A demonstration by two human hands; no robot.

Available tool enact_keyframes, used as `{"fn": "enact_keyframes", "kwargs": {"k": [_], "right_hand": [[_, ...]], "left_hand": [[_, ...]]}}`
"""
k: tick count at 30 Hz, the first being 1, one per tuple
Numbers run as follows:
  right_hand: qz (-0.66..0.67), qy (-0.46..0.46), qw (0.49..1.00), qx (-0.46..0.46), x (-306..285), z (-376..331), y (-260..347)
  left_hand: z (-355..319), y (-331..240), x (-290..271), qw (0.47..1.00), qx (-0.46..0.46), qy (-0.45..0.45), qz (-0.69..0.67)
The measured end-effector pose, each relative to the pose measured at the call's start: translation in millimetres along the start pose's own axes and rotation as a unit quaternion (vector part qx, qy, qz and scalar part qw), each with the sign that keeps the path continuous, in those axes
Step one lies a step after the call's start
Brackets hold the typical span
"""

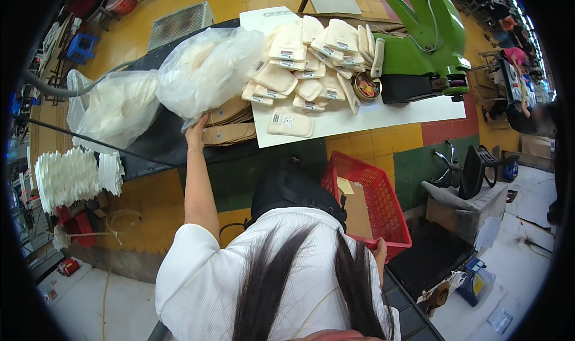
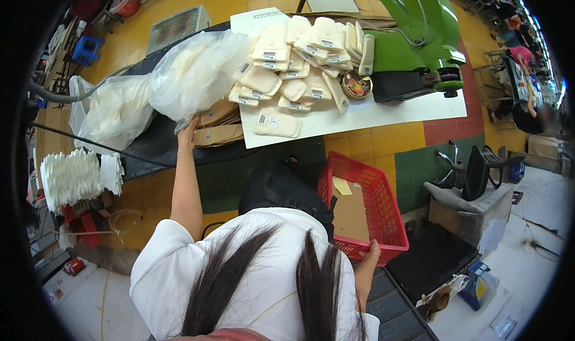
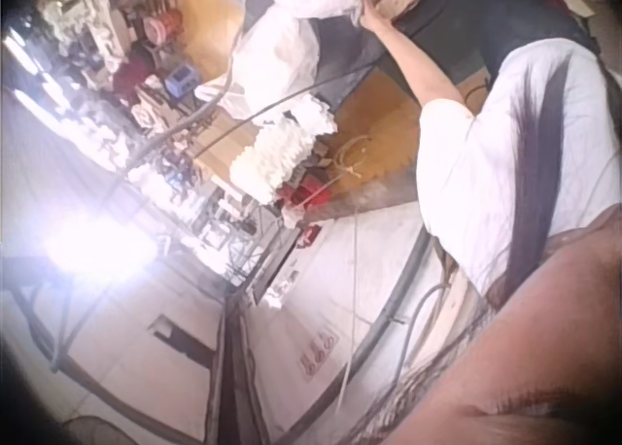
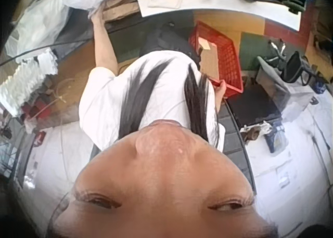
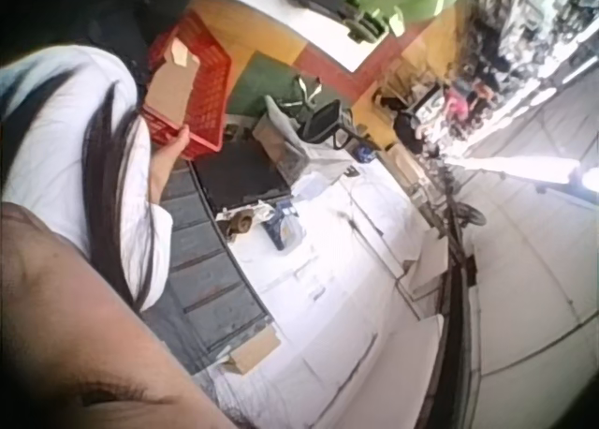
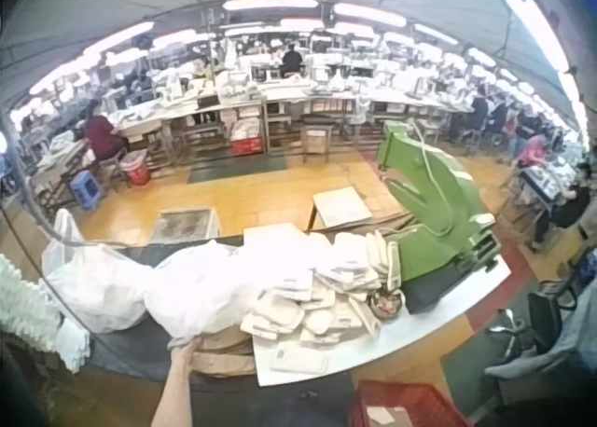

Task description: The person walks through a textile factory, picks up a red basket, and sorts stacks of white fabric parts and cardboard pieces into the basket. They then use a marker to label some of the parts before continuing to organize them.

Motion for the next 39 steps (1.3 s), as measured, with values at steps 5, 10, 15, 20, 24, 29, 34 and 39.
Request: {"fn": "enact_keyframes", "kwargs": {"k": [5,10,15,20,24,29,34,39], "right_hand": [[0.073,0.052,0.995,-0.035,21,-41,7],[0.014,0.034,0.998,-0.058,19,-29,22],[0.011,-0.010,0.999,-0.048,8,-33,29],[-0.074,-0.087,0.990,-0.089,20,-92,51],[-0.063,-0.140,0.984,-0.089,-4,-91,77],[-0.067,-0.131,0.987,-0.068,-2,-101,94],[-0.060,-0.189,0.974,-0.105,-28,-79,127],[-0.145,-0.217,0.954,-0.146,-53,-70,189]], "left_hand": [[-9,-6,-10,0.999,-0.011,-0.015,-0.036],[7,15,-10,0.992,-0.067,0.065,-0.082],[-19,23,1,0.985,-0.144,0.073,-0.064],[-27,-8,0,0.992,-0.017,0.088,-0.092],[-21,19,1,0.990,-0.034,0.098,-0.091],[-31,1,-20,0.994,0.040,0.038,-0.091],[-68,-30,-33,0.978,0.192,-0.018,-0.083],[-166,-89,-62,0.913,0.332,-0.164,0.172]]}}
Point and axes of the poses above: each hand's wrist, its own z-axis towards the middle knuckle, its own x-axis out of the palm, y = z × x, the point moved 10 cm from there along z, towards the middle knuckle, and after that the axes turned 11 degrees about -y, right-handed, at the moved point
